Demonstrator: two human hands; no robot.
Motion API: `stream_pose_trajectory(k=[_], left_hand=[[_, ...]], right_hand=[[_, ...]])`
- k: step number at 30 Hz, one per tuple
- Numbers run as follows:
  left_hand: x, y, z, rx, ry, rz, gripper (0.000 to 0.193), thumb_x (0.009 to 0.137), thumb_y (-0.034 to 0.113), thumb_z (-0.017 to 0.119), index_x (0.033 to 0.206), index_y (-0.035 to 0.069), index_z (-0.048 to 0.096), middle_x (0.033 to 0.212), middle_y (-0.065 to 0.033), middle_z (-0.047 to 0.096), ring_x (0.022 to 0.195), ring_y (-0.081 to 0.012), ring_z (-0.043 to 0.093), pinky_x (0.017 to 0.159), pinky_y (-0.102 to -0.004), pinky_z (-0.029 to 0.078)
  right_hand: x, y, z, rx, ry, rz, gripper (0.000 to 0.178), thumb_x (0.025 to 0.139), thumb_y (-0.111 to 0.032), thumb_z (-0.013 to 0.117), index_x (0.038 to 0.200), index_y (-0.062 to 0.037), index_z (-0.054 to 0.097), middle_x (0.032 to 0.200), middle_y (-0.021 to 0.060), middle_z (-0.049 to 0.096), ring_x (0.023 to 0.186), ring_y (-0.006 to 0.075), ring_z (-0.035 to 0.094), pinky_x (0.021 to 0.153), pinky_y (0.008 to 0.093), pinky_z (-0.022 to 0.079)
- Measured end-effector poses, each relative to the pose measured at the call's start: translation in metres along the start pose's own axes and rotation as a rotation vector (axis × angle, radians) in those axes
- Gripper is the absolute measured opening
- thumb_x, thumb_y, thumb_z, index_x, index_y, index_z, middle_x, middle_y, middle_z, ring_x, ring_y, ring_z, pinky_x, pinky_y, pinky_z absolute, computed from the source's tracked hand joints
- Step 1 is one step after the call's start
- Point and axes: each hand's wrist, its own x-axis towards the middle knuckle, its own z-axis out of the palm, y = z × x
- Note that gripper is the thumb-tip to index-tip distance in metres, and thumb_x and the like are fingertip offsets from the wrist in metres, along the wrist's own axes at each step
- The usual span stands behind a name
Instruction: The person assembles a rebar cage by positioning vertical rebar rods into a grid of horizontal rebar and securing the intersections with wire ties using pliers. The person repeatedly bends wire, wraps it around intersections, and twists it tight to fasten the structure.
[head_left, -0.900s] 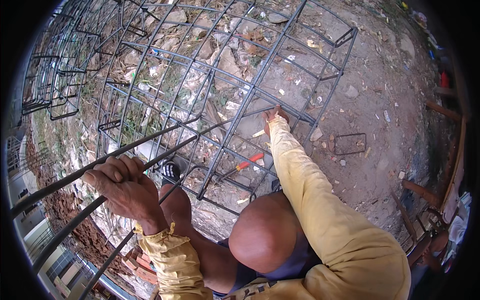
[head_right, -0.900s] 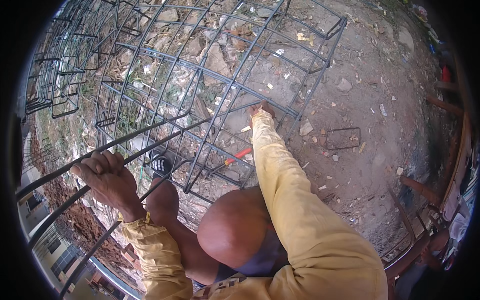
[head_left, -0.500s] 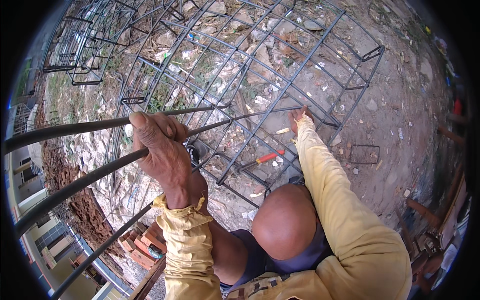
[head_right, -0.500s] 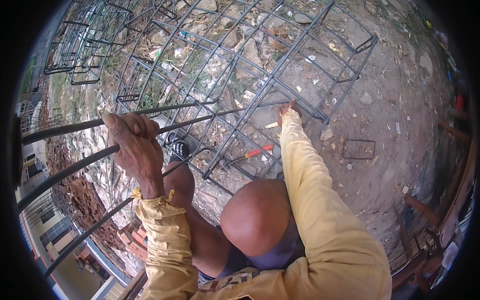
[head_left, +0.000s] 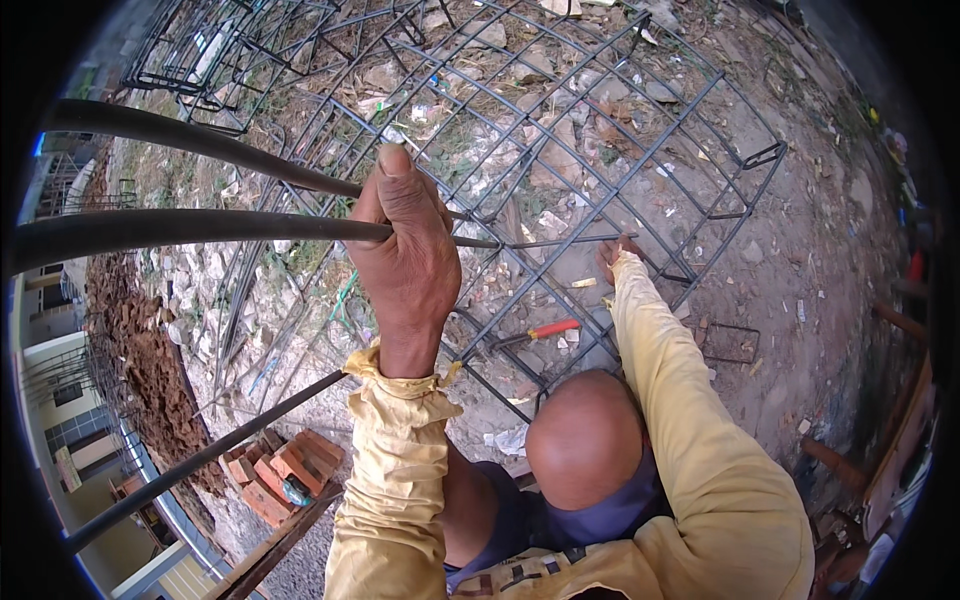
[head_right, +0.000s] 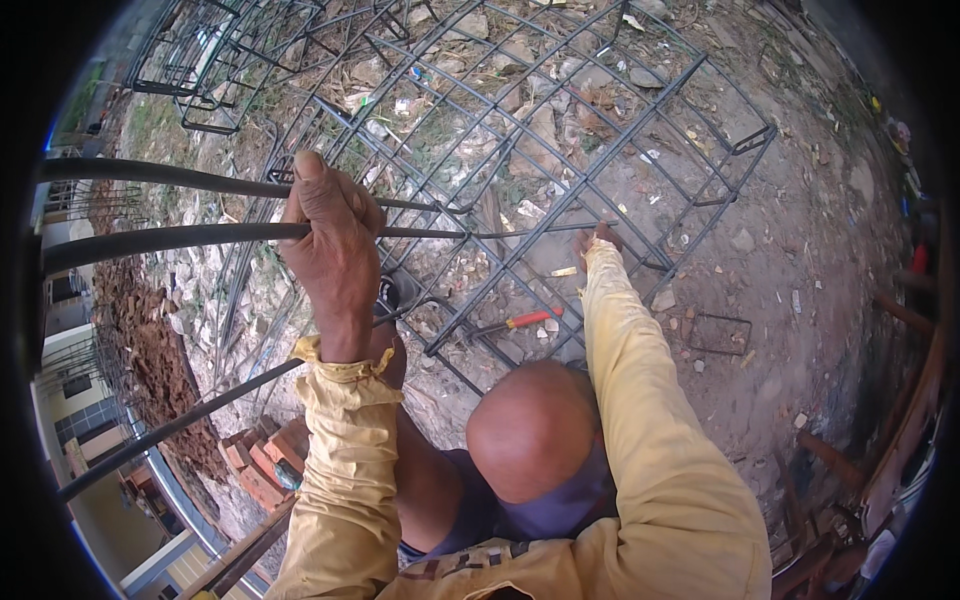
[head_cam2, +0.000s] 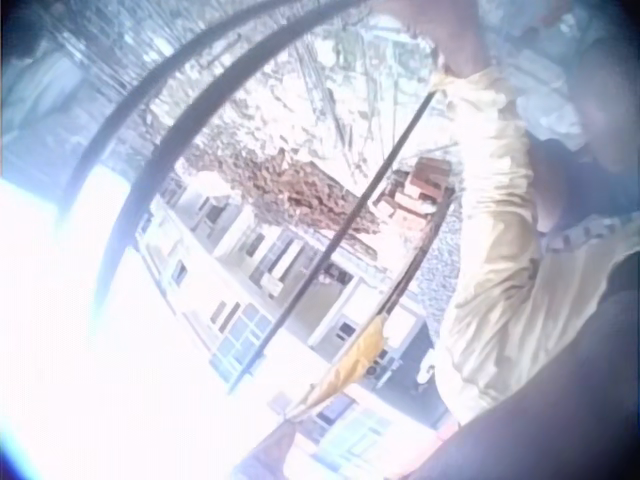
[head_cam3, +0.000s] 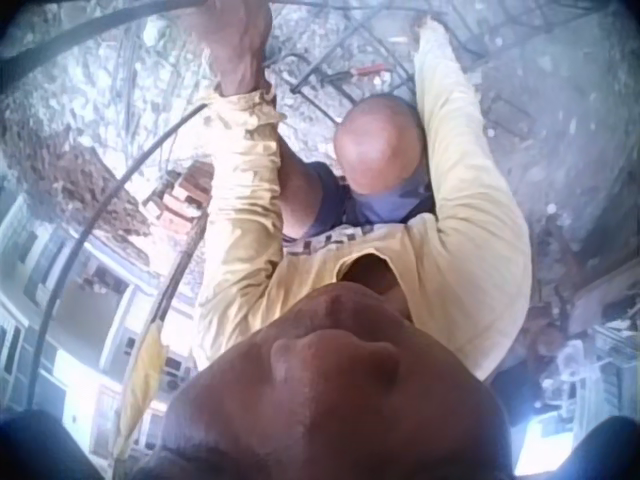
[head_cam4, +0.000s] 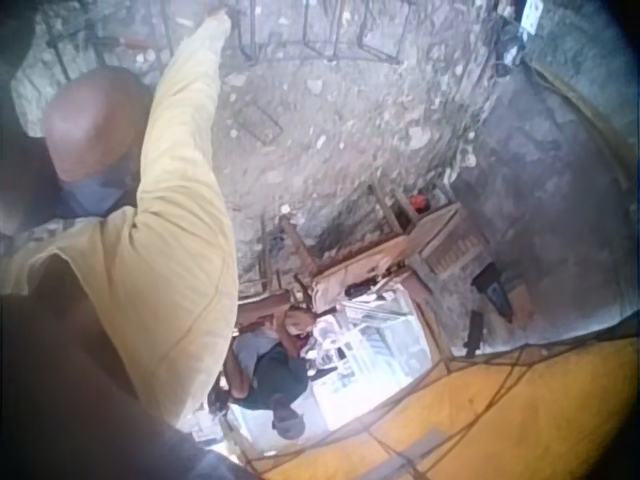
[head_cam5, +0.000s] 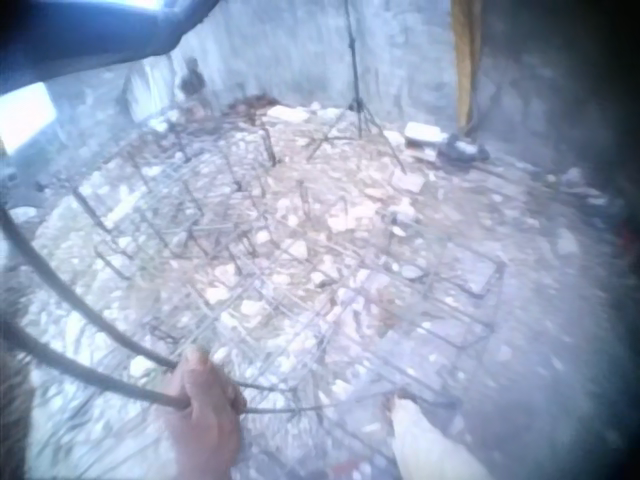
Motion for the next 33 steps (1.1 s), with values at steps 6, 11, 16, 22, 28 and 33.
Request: stream_pose_trajectory(k=[6,11,16,22,28,33], left_hand=[[0.001,-0.005,0.013,0.058,-0.054,0.091,0.043,0.102,0.030,0.043,0.068,0.004,0.045,0.057,0.0055,0.036,0.053,-0.0050,0.030,0.046,-0.0269,0.025],[0.003,-0.003,-0.013,0.177,-0.042,0.105,0.042,0.102,0.030,0.044,0.068,0.005,0.047,0.060,0.0071,0.037,0.054,-0.0043,0.030,0.046,-0.0266,0.027],[0.002,0.006,-0.001,0.189,0.032,0.223,0.042,0.100,0.032,0.047,0.071,0.002,0.045,0.056,-0.0051,0.038,0.055,-0.0130,0.034,0.050,-0.0348,0.034],[-0.010,0.000,-0.011,0.249,0.102,0.244,0.022,0.093,0.021,0.055,0.084,0.001,0.056,0.073,-0.0201,0.059,0.067,-0.0403,0.057,0.062,-0.0471,0.045],[-0.031,0.020,-0.025,0.217,0.109,0.097,0.028,0.082,0.019,0.065,0.096,-0.003,0.055,0.094,-0.0240,0.060,0.089,-0.0409,0.059,0.081,-0.0489,0.047],[-0.093,0.033,-0.099,0.394,-0.166,0.138,0.038,0.081,0.024,0.066,0.103,-0.004,0.054,0.110,-0.0255,0.055,0.105,-0.0395,0.055,0.089,-0.0461,0.045]], right_hand=[[-0.015,-0.032,-0.016,-0.608,0.122,-0.084,0.035,0.092,-0.034,0.052,0.113,-0.0061,0.059,0.103,0.0120,0.068,0.080,0.0256,0.067,0.063,0.0450,0.052],[-0.115,-0.034,0.041,-1.169,-0.173,-0.135,0.032,0.088,-0.038,0.062,0.107,-0.0128,0.063,0.093,0.0023,0.069,0.074,0.0153,0.064,0.062,0.0346,0.053],[-0.313,-0.089,0.109,-0.852,-0.650,-0.739,0.033,0.094,-0.029,0.058,0.117,-0.0044,0.060,0.095,0.0057,0.067,0.081,0.0102,0.063,0.067,0.0239,0.050],[-0.475,-0.062,0.185,-0.833,-1.015,-1.391,0.037,0.097,-0.024,0.055,0.125,-0.0005,0.053,0.110,0.0102,0.063,0.097,0.0168,0.060,0.083,0.0302,0.048],[-0.428,-0.055,0.212,-0.947,-1.092,-1.345,0.031,0.102,-0.032,0.042,0.103,-0.0033,0.052,0.090,0.0067,0.061,0.078,0.0143,0.060,0.071,0.0287,0.050],[-0.418,-0.057,0.211,-0.867,-1.079,-1.313,0.029,0.102,-0.032,0.041,0.101,-0.0048,0.051,0.090,0.0069,0.058,0.081,0.0175,0.059,0.076,0.0321,0.051]])
